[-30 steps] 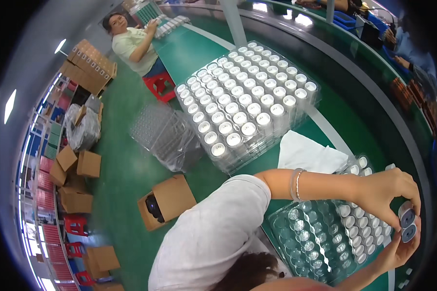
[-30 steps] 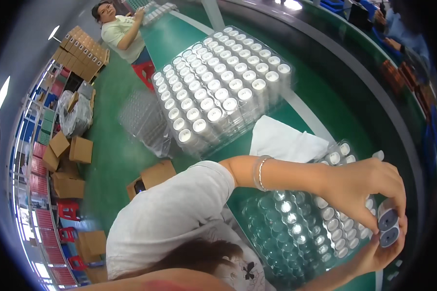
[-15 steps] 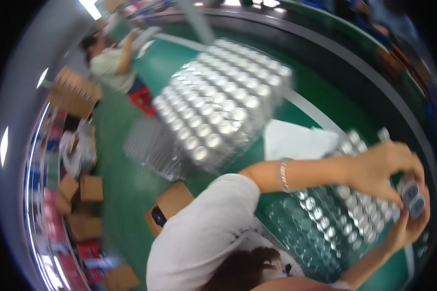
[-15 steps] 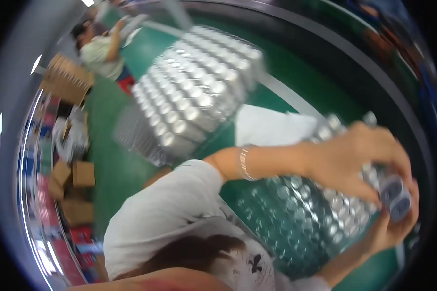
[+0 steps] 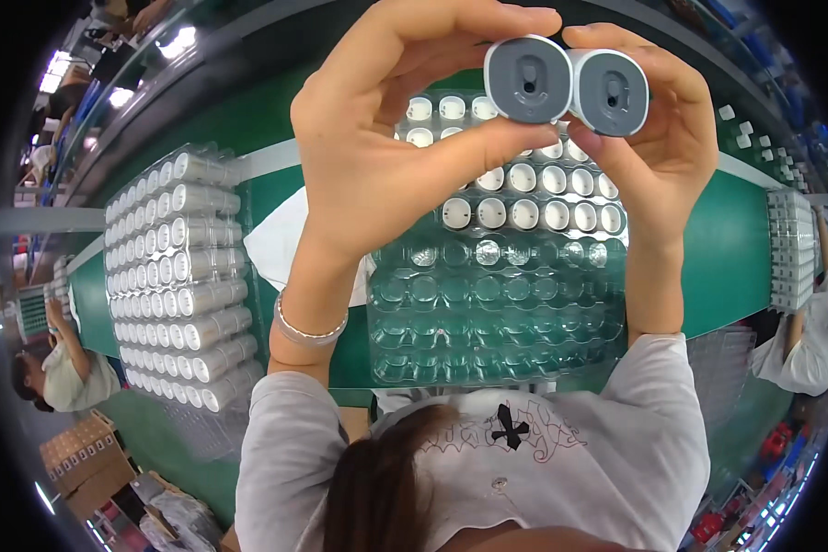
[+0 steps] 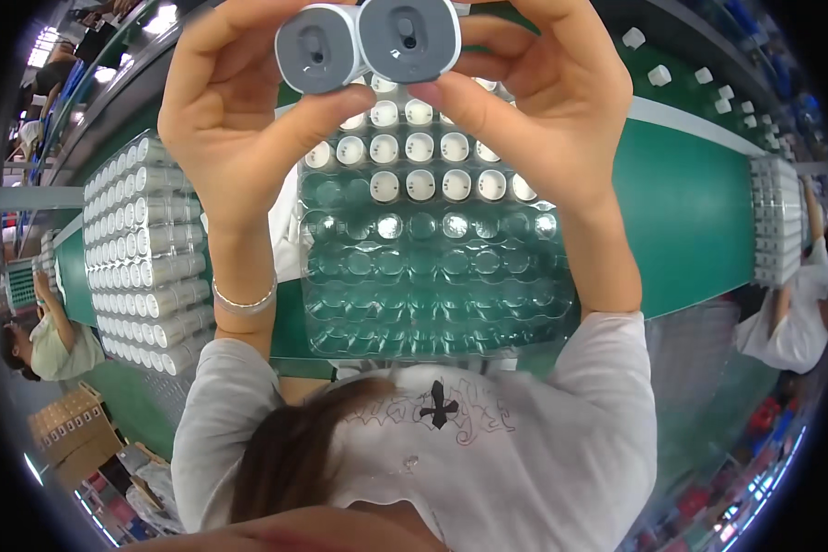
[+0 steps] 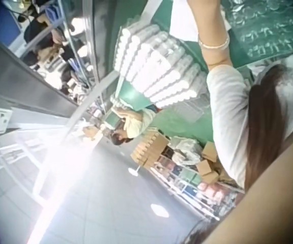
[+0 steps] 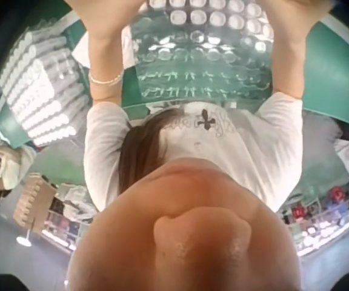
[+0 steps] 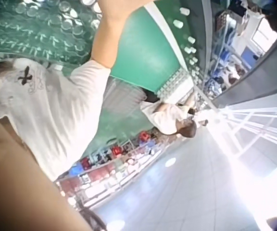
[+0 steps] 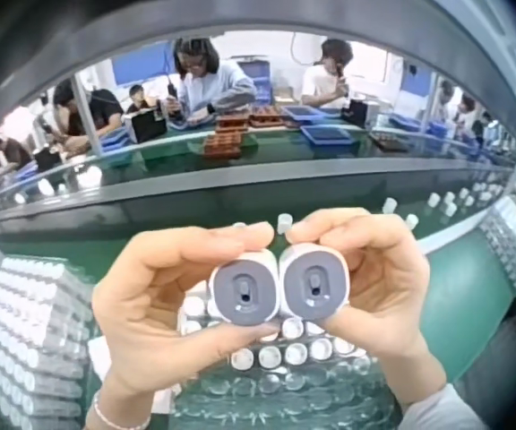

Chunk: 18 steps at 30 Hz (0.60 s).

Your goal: Assembling and inspecting electronic cigarette components on a factory production line.

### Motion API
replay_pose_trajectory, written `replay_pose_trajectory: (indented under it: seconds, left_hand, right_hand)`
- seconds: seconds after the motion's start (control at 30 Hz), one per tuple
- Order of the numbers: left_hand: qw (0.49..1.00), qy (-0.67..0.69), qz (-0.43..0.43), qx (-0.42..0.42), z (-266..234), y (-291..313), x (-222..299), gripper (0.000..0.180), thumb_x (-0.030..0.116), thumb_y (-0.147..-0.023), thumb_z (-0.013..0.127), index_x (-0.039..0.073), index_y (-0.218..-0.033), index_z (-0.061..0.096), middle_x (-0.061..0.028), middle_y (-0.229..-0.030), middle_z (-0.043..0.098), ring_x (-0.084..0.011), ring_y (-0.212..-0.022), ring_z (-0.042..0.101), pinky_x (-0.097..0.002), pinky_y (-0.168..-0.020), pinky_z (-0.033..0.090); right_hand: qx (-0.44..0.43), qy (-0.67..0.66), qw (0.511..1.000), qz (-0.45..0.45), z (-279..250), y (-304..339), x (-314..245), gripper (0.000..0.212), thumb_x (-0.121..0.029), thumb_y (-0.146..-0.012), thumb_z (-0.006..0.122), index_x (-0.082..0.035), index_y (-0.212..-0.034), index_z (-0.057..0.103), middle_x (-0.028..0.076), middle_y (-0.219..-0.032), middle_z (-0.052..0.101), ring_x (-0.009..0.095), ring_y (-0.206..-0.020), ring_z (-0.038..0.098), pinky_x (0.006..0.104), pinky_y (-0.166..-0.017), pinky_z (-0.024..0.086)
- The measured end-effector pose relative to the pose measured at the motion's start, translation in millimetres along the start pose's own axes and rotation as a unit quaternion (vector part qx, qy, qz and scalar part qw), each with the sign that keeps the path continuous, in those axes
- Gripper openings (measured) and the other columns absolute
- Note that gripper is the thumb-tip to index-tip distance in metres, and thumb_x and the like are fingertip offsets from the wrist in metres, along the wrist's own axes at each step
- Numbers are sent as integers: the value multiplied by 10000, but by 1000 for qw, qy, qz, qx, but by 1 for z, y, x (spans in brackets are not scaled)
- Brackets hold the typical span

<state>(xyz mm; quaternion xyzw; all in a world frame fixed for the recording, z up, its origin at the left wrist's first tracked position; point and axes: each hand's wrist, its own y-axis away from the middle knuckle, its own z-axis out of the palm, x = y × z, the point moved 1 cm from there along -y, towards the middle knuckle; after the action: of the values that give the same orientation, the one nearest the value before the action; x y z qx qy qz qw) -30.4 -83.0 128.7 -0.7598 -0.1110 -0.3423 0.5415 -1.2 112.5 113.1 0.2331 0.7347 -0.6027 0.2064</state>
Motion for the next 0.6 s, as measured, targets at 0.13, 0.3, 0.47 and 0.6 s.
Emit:
replay_pose_trajectory:
  seconds: [0.13, 0.3, 0.47, 0.6]
  left_hand:
    - [1000, -7, -9, 5, 0, 3, 0, 525, -92, -624, 776, -53, -1077, 514, -240, -1090, 601, -278, -1089, 577, -372, -959, 459]
    - [994, -60, 86, -36, 3, -3, -15, 515, -91, -633, 770, -59, -1077, 511, -246, -1093, 597, -284, -1082, 579, -364, -942, 473]
    - [922, 244, 298, 48, 19, -5, -44, 492, -93, -645, 760, -74, -1082, 533, -253, -1099, 592, -278, -1063, 587, -344, -906, 498]
    - [982, 127, 128, 51, 16, 1, -3, 434, -90, -691, 715, -71, -1101, 574, -195, -1121, 585, -241, -1047, 582, -314, -893, 488]
  right_hand:
    - [-9, -4, 1000, 7, 0, 1, 1, 474, 88, -736, 664, 4, -1156, 462, 274, -1174, 524, 245, -1009, 593, 319, -789, 560]
    - [7, -11, 1000, -4, 3, 3, -3, 446, 77, -744, 661, -4, -1144, 480, 247, -1172, 536, 237, -1004, 593, 311, -798, 547]
    - [121, -72, 982, 128, 31, -4, -33, 504, 25, -711, 719, 12, -1130, 438, 206, -1065, 561, 148, -858, 608, 236, -743, 491]
    - [61, -103, 981, 152, 26, 1, -36, 479, 54, -724, 700, 25, -1132, 451, 168, -1155, 522, 190, -1015, 574, 287, -848, 483]
